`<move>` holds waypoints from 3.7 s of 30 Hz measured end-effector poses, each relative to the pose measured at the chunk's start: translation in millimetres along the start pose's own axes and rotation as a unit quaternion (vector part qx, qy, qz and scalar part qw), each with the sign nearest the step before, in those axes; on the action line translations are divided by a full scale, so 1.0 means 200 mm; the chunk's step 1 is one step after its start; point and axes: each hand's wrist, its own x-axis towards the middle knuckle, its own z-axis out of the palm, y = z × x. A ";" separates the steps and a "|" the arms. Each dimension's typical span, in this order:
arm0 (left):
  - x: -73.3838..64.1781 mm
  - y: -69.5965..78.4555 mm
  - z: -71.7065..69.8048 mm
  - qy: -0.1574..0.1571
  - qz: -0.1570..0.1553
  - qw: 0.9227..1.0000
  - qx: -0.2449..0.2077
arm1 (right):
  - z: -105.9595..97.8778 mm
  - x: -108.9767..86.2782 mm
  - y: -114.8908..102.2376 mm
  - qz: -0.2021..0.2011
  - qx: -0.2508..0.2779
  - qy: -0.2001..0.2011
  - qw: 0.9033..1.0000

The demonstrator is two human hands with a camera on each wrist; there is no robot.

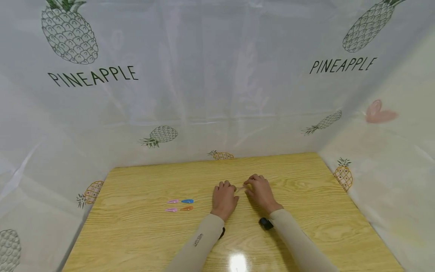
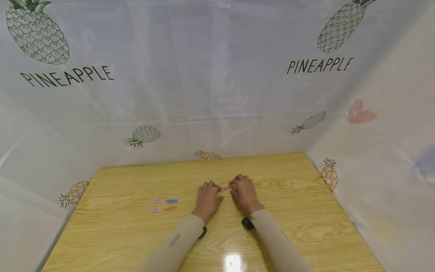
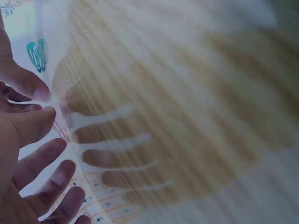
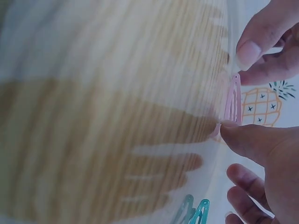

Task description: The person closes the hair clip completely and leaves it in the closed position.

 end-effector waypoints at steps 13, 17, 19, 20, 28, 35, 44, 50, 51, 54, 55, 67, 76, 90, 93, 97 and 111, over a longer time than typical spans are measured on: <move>0.04 0.06 0.02 0.004 -0.005 1.000 0.010 | 0.01 0.01 -0.02 -0.020 -0.011 0.014 1.000; 0.04 0.05 0.03 0.011 -0.002 1.000 0.012 | 0.02 0.00 -0.03 -0.019 -0.007 0.015 1.000; 0.03 0.04 0.03 0.016 -0.001 1.000 0.012 | 0.02 -0.01 -0.04 -0.020 -0.001 0.017 1.000; 0.03 0.04 0.03 0.019 -0.002 1.000 0.013 | 0.02 -0.01 -0.04 -0.019 0.003 0.018 1.000; -0.02 -0.04 -0.01 0.059 0.000 0.998 -0.025 | 0.00 -0.03 -0.09 -0.048 0.029 0.037 0.998; -0.10 -0.15 -0.04 0.073 0.030 0.995 -0.065 | -0.01 -0.04 -0.17 -0.057 0.043 0.033 0.997; -0.20 -0.25 -0.09 0.097 0.071 0.992 -0.021 | -0.03 -0.06 -0.28 -0.076 0.067 0.011 0.995; -0.25 -0.29 -0.14 0.118 0.079 0.990 -0.006 | -0.03 -0.07 -0.34 -0.097 0.069 0.009 0.993; -0.26 -0.29 -0.14 0.122 0.079 0.989 -0.005 | -0.03 -0.07 -0.34 -0.103 0.069 0.010 0.992; -0.28 -0.31 -0.16 0.138 0.083 0.987 0.001 | -0.02 -0.08 -0.36 -0.128 0.068 0.020 0.989; -0.29 -0.32 -0.16 0.145 0.086 0.986 0.002 | -0.02 -0.08 -0.37 -0.137 0.067 0.024 0.988; -0.35 -0.37 -0.25 0.185 0.114 0.976 0.007 | -0.03 -0.08 -0.42 -0.188 0.073 0.016 0.979; -0.39 -0.41 -0.29 0.196 0.160 0.967 0.025 | -0.05 -0.09 -0.44 -0.223 0.095 -0.005 0.970; -0.43 -0.47 -0.31 0.182 0.221 0.958 0.021 | -0.06 -0.10 -0.45 -0.258 0.096 -0.032 0.961; -0.43 -0.48 -0.31 0.178 0.236 0.955 0.019 | -0.06 -0.11 -0.45 -0.266 0.099 -0.037 0.958; -0.43 -0.50 -0.31 0.183 0.263 0.947 0.017 | -0.06 -0.11 -0.44 -0.279 0.106 -0.038 0.954; -0.46 -0.52 -0.32 0.183 0.317 0.930 0.040 | -0.06 -0.12 -0.43 -0.335 0.094 -0.036 0.937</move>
